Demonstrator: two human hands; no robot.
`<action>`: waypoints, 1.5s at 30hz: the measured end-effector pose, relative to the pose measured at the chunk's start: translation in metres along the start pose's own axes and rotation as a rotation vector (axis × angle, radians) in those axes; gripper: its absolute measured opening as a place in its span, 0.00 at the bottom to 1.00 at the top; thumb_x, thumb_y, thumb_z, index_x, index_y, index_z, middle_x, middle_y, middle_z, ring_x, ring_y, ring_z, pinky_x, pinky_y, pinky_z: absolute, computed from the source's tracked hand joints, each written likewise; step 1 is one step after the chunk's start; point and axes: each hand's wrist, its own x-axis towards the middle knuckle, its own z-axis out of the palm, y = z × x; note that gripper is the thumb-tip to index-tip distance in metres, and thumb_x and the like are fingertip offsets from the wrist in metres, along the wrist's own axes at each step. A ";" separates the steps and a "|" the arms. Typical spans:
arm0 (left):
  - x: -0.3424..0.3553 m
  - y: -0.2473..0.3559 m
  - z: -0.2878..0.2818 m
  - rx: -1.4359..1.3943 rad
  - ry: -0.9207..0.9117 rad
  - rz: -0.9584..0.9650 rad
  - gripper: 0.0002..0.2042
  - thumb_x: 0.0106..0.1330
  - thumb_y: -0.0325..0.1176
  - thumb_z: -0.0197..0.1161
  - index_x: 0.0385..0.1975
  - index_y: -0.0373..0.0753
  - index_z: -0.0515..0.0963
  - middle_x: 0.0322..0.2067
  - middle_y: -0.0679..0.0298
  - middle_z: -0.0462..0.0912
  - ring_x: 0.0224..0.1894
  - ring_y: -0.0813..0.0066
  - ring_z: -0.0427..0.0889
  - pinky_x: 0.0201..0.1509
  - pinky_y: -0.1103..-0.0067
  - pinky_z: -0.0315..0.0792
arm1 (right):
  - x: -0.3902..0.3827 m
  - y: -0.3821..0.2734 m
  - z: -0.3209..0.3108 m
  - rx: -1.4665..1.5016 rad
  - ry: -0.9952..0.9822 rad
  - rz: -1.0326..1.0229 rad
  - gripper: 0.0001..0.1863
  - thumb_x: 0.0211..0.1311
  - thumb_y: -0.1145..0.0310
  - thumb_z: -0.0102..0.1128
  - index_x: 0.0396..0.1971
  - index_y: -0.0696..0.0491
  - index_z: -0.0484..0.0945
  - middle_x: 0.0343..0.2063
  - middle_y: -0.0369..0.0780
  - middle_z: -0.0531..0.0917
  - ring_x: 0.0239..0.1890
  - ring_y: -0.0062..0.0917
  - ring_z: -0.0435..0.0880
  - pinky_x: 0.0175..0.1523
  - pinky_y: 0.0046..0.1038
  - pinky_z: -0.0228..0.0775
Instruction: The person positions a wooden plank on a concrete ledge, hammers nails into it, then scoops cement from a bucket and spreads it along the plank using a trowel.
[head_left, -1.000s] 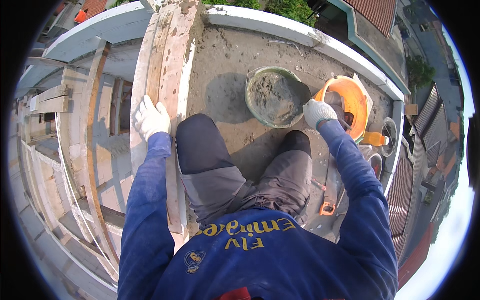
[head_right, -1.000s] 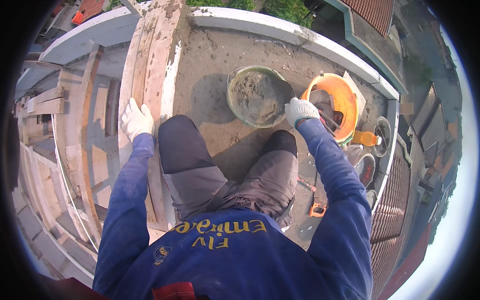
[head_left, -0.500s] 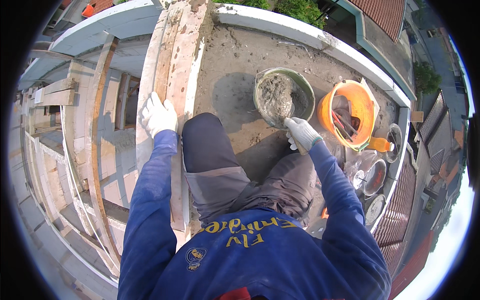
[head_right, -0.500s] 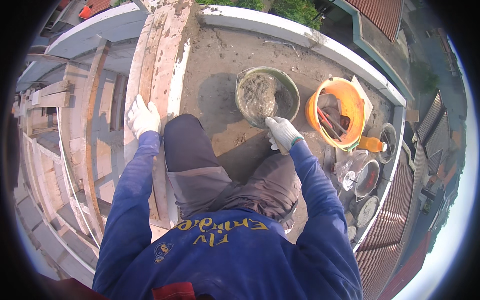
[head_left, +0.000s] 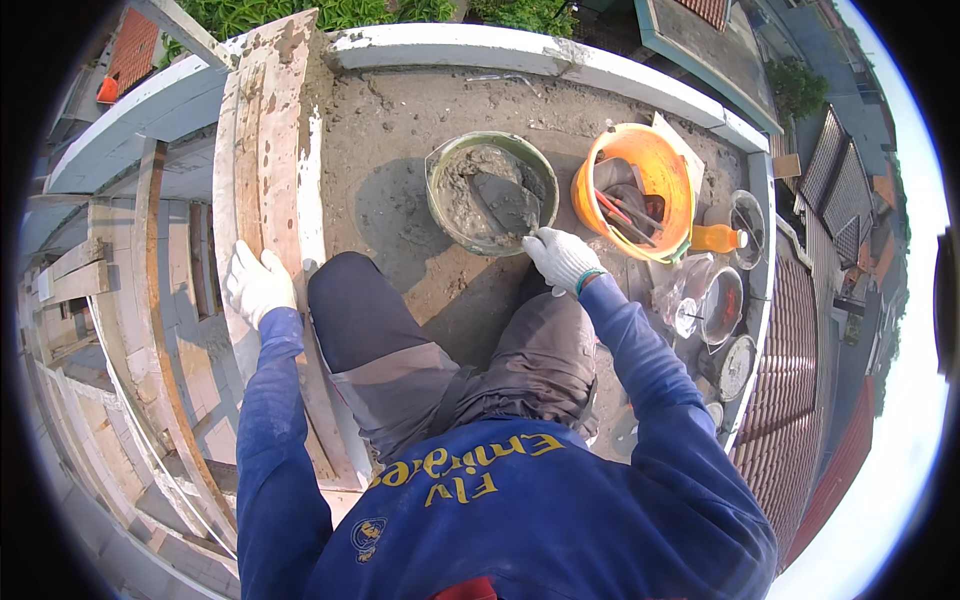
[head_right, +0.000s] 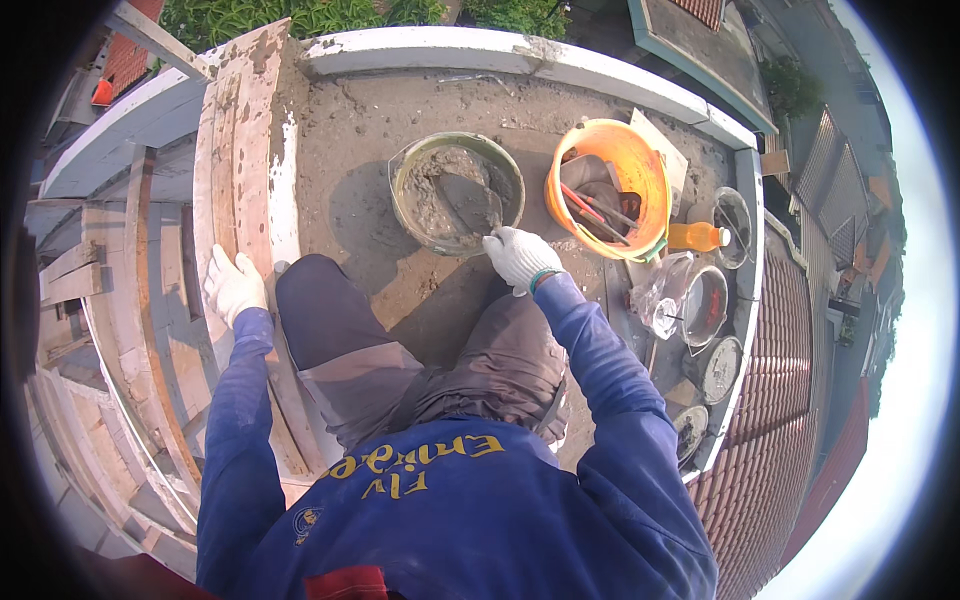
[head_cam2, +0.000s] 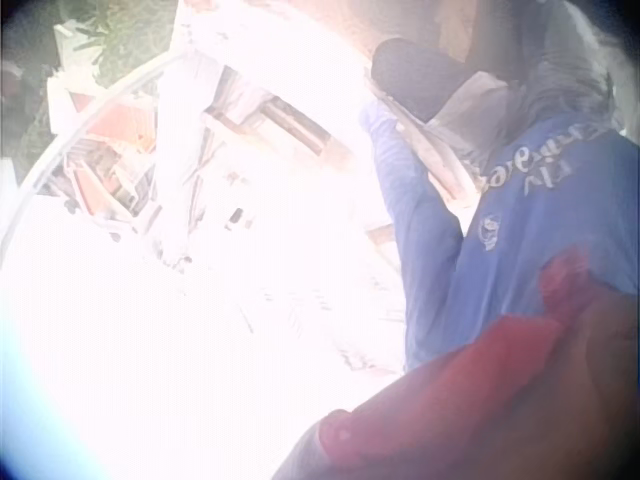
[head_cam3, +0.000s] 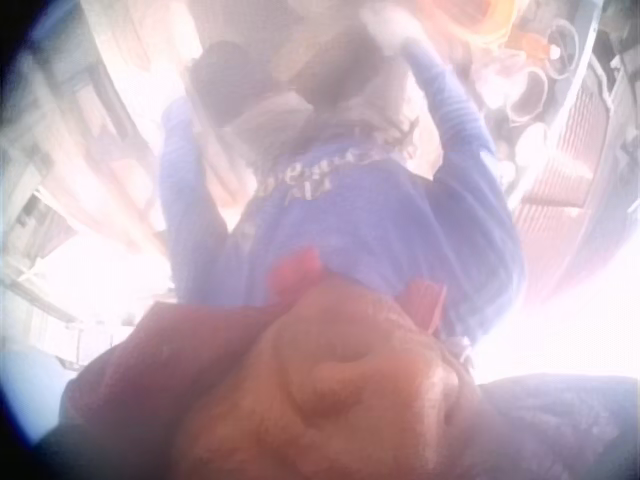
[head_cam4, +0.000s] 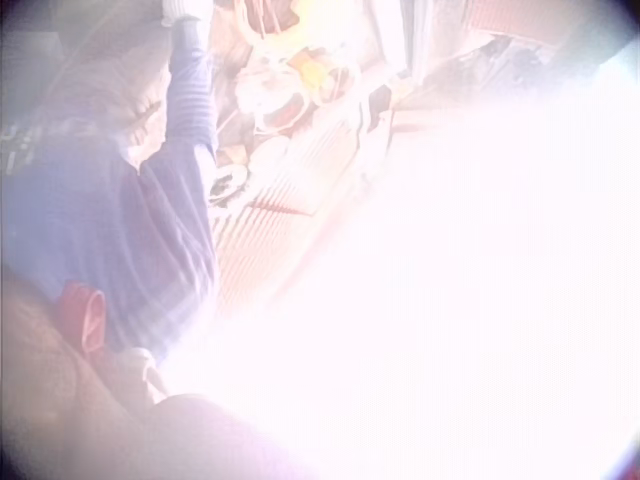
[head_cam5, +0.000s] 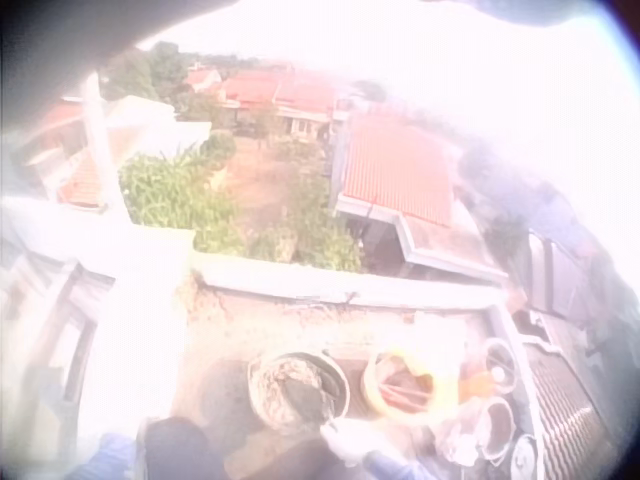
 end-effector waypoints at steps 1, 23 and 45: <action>0.001 -0.001 0.003 -0.016 0.028 0.024 0.30 0.81 0.49 0.58 0.77 0.41 0.73 0.70 0.50 0.80 0.71 0.46 0.78 0.74 0.52 0.72 | 0.000 0.028 0.004 -0.118 0.150 -0.134 0.22 0.81 0.52 0.54 0.50 0.58 0.84 0.35 0.53 0.92 0.35 0.47 0.95 0.39 0.48 0.88; -0.008 0.020 -0.005 -0.034 -0.011 0.044 0.30 0.83 0.46 0.56 0.80 0.37 0.68 0.76 0.43 0.74 0.78 0.44 0.71 0.82 0.57 0.66 | 0.086 0.204 0.058 2.391 0.667 0.147 0.25 0.78 0.56 0.61 0.64 0.57 0.71 0.66 0.62 0.76 0.63 0.62 0.82 0.64 0.62 0.85; -0.003 -0.003 0.000 -0.055 0.035 0.008 0.30 0.81 0.47 0.58 0.78 0.39 0.71 0.71 0.49 0.79 0.71 0.44 0.77 0.77 0.55 0.70 | -0.007 0.054 0.035 -0.076 0.305 0.034 0.32 0.70 0.42 0.71 0.53 0.58 0.83 0.35 0.52 0.92 0.42 0.49 0.93 0.48 0.50 0.84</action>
